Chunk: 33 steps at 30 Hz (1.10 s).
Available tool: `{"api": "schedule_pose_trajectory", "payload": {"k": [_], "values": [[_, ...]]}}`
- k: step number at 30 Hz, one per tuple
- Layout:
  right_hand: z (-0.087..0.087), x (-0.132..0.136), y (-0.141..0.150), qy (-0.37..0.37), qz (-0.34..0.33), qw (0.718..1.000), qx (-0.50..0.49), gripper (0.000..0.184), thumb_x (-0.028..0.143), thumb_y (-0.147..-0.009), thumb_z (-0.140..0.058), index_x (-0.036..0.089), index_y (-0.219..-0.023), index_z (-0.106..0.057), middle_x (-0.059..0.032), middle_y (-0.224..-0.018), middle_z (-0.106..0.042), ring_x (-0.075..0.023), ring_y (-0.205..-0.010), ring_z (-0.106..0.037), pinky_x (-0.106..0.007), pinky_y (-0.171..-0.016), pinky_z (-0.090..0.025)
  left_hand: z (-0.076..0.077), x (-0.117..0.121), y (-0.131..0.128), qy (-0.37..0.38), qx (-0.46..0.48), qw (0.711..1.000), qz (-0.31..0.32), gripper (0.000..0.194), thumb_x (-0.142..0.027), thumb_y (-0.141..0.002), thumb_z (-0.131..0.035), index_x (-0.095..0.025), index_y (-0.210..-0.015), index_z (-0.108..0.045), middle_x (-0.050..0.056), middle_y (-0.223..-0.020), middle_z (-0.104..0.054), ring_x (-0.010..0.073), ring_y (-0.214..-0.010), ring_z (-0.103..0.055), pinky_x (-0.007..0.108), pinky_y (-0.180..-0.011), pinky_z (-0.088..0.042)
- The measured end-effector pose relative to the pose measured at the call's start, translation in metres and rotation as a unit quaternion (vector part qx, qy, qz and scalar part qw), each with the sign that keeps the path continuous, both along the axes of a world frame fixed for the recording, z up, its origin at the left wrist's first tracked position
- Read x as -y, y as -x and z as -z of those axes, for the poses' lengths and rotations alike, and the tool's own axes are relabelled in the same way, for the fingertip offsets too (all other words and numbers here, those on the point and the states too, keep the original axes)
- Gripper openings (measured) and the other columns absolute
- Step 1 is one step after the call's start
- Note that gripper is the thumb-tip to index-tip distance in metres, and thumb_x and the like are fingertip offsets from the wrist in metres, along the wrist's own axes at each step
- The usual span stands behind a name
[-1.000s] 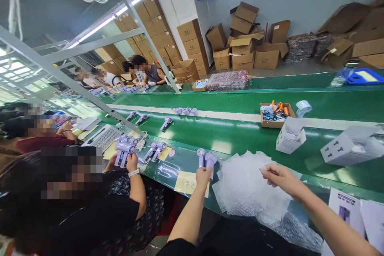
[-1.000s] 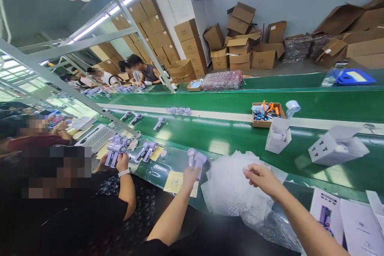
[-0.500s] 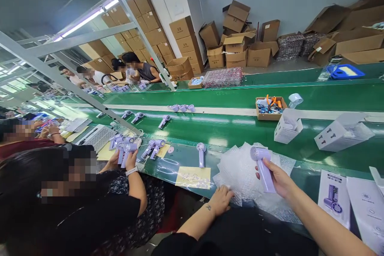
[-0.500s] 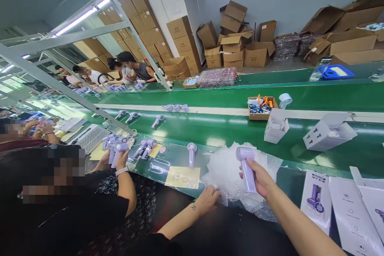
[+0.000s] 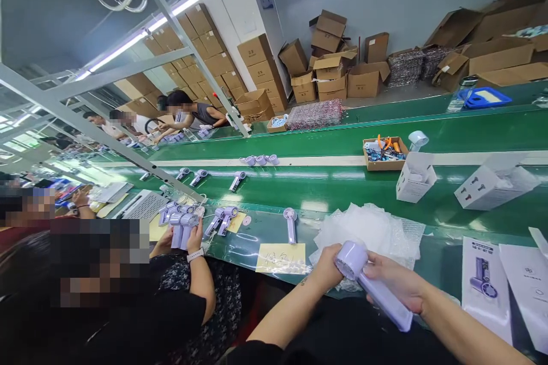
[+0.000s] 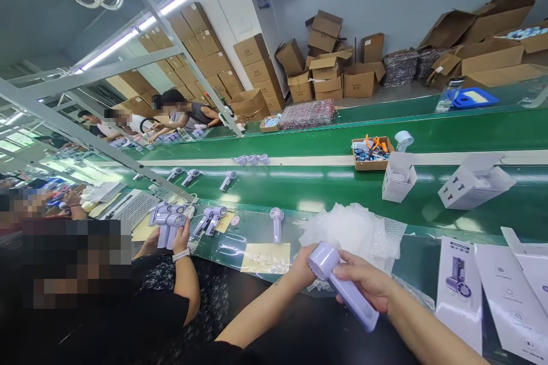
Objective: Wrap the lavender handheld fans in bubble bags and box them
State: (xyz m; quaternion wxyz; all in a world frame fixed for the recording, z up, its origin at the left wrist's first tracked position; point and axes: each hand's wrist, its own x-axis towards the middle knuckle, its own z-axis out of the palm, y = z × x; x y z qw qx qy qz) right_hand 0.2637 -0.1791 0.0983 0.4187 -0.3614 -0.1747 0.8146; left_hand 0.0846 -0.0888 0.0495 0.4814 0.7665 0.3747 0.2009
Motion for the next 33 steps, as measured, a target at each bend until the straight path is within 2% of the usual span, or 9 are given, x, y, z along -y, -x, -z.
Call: {"api": "schedule_pose_trajectory", "payload": {"k": [5,7,9,13,16,20,25,29,33], "values": [[0.005,-0.004,0.003,0.028,0.032,0.997,0.065,0.024,0.031,-0.071,-0.07,0.018,-0.088,-0.06,0.001,-0.066,-0.06,-0.0117,-0.052,-0.057,-0.025,-0.051,-0.05,-0.02,-0.006,-0.009,0.134,0.027,0.978,-0.159,0.018,-0.028,-0.077,-0.053,-0.013,-0.076,-0.063,-0.002,-0.057,-0.051,0.0104,-0.052,-0.044,0.022,-0.052,-0.036],[0.008,0.0,0.002,0.039,0.045,0.993,0.105,0.025,0.03,-0.069,-0.071,0.018,-0.087,-0.059,0.0004,-0.068,-0.061,-0.0123,-0.051,-0.057,-0.025,-0.047,-0.049,-0.029,-0.005,-0.01,0.047,0.024,0.988,-0.148,0.018,-0.028,-0.081,-0.051,-0.014,-0.079,-0.062,0.0,-0.063,-0.054,0.0118,-0.057,-0.047,0.023,-0.056,-0.039],[0.01,0.005,0.003,0.046,0.067,0.989,0.125,0.027,0.028,-0.068,-0.071,0.018,-0.089,-0.058,0.001,-0.069,-0.062,-0.0125,-0.05,-0.057,-0.027,-0.046,-0.05,-0.037,-0.003,-0.009,-0.131,0.02,0.989,-0.066,0.018,-0.025,-0.084,-0.047,-0.016,-0.082,-0.063,0.003,-0.069,-0.056,0.0143,-0.065,-0.05,0.025,-0.062,-0.041],[0.008,0.009,0.008,0.037,0.135,0.985,0.097,0.031,0.027,-0.069,-0.071,0.02,-0.095,-0.055,0.0015,-0.073,-0.061,-0.0128,-0.053,-0.057,-0.029,-0.047,-0.052,-0.044,0.006,-0.001,-0.434,-0.006,0.896,0.09,0.023,-0.012,-0.085,-0.039,-0.016,-0.091,-0.061,0.005,-0.069,-0.051,0.0172,-0.067,-0.049,0.027,-0.061,-0.04],[0.005,0.011,0.011,0.04,0.198,0.976,0.085,0.038,0.025,-0.068,-0.071,0.023,-0.101,-0.052,0.0011,-0.08,-0.062,-0.0137,-0.056,-0.059,-0.029,-0.046,-0.052,-0.038,0.017,0.005,-0.514,-0.022,0.848,0.131,0.024,-0.009,-0.083,-0.038,-0.015,-0.093,-0.059,0.005,-0.066,-0.048,0.0179,-0.062,-0.047,0.028,-0.057,-0.038],[-0.001,0.016,0.012,0.039,0.265,0.958,0.101,0.036,0.026,-0.07,-0.067,0.024,-0.102,-0.051,0.0022,-0.072,-0.06,-0.0132,-0.053,-0.058,-0.03,-0.052,-0.052,-0.032,0.021,-0.003,-0.543,-0.048,0.831,0.106,0.019,-0.009,-0.083,-0.043,-0.015,-0.094,-0.058,0.003,-0.064,-0.048,0.0176,-0.06,-0.046,0.028,-0.056,-0.037],[0.001,0.021,0.009,0.06,0.286,0.935,0.201,0.018,0.039,-0.081,-0.053,0.023,-0.08,-0.044,0.0023,-0.068,-0.056,-0.0137,-0.06,-0.059,-0.027,-0.056,-0.05,-0.043,0.018,-0.03,-0.438,-0.015,0.897,0.063,0.016,-0.01,-0.083,-0.046,-0.016,-0.09,-0.059,0.004,-0.07,-0.057,0.0168,-0.067,-0.053,0.026,-0.062,-0.041],[0.001,0.036,-0.009,0.025,0.187,0.902,0.389,0.023,0.032,-0.082,-0.045,0.021,-0.063,-0.039,0.0035,-0.057,-0.046,-0.012,-0.054,-0.052,-0.022,-0.049,-0.042,-0.067,0.019,-0.048,-0.201,-0.035,0.976,0.079,0.015,-0.014,-0.078,-0.051,-0.018,-0.085,-0.064,0.001,-0.068,-0.061,0.0127,-0.059,-0.053,0.022,-0.057,-0.04],[-0.023,0.06,-0.039,-0.04,0.039,0.853,0.519,0.025,0.035,-0.085,-0.038,0.019,-0.066,-0.044,0.0016,-0.067,-0.047,-0.0097,-0.047,-0.05,-0.02,-0.04,-0.036,-0.087,0.017,-0.063,-0.086,-0.1,0.982,0.135,0.017,-0.014,-0.073,-0.05,-0.017,-0.076,-0.067,-0.001,-0.064,-0.062,0.0117,-0.058,-0.051,0.021,-0.057,-0.036]]}}
